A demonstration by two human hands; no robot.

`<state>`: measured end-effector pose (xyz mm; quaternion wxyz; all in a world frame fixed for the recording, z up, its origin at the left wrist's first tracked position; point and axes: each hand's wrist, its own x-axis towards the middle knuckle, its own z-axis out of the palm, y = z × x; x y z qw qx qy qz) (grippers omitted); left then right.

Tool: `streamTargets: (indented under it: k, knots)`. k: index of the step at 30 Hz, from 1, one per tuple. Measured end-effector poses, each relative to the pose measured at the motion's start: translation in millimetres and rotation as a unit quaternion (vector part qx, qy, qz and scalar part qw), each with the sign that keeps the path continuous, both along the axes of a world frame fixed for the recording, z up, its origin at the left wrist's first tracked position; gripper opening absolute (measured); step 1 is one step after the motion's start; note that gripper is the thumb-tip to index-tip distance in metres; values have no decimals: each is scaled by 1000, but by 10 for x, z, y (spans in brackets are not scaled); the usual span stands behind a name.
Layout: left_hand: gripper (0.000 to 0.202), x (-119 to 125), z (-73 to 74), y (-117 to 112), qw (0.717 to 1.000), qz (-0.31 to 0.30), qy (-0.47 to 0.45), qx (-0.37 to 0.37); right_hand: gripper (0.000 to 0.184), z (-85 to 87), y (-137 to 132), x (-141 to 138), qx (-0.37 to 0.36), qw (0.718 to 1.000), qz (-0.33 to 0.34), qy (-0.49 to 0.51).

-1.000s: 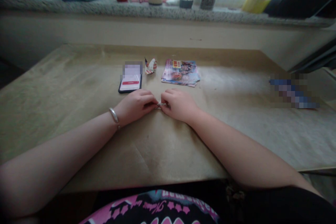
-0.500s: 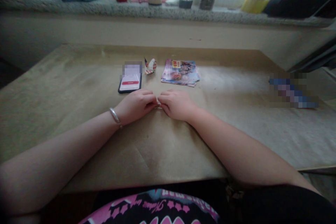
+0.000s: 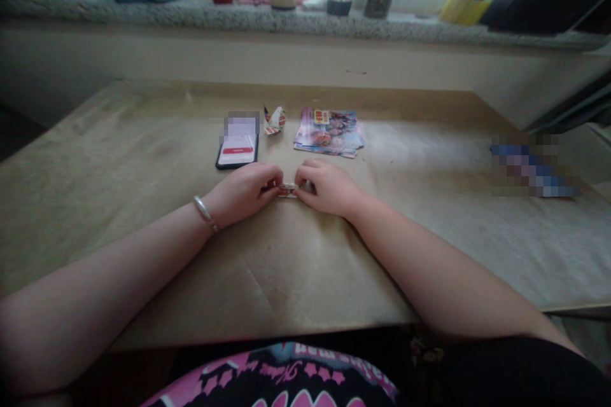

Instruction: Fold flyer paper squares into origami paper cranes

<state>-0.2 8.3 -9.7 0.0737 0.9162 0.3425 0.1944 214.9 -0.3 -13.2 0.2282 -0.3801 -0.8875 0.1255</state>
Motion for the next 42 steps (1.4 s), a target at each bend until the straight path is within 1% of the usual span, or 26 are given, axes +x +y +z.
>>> streamTargets:
  k: [3,5,7,9,12,14,17,20,27,31,36,38,40,42]
  knots:
    - [15,-7,-7,8,999,-41,7,-1,4,-6,4,10,6,1000,4,12]
    - [19,-14,-15,13,998,-56,-1,-9,4,-9,6,14,7,1000,12,14]
    - [16,-21,-12,5,998,-48,-21,-24,6,-7,10,15,0,1000,13,18]
    - [10,-27,4,-14,997,-42,-46,-43,13,-4,14,13,-15,999,1,31]
    - [15,-33,32,-42,992,-69,-77,-73,20,-3,21,3,-51,997,-22,53]
    - [15,-34,34,-45,991,-82,-77,-74,21,-8,25,-6,-70,995,-36,60]
    - [11,-36,11,-29,994,-69,-72,-52,25,-21,28,-15,-85,993,-50,60]
    - [12,-39,-14,-13,995,-54,-74,-48,28,-37,27,-19,-88,993,-60,58]
    - [12,-24,-36,17,995,-17,-86,-44,30,-67,44,-38,-54,994,-85,42]
    - [10,-12,-64,49,994,-8,-99,-35,27,-54,41,-50,-41,993,-105,24]
    - [10,-4,-106,80,994,-5,-102,-22,14,-28,14,-64,-40,990,-129,43]
    - [10,-8,-127,96,996,-1,-93,-8,8,-26,7,-68,-43,990,-121,58]
    - [10,-16,-151,117,996,3,-85,3,3,-32,5,-69,-29,993,-96,62]
    - [11,-23,-171,139,997,0,-82,10,6,-46,11,-68,-2,997,-65,50]
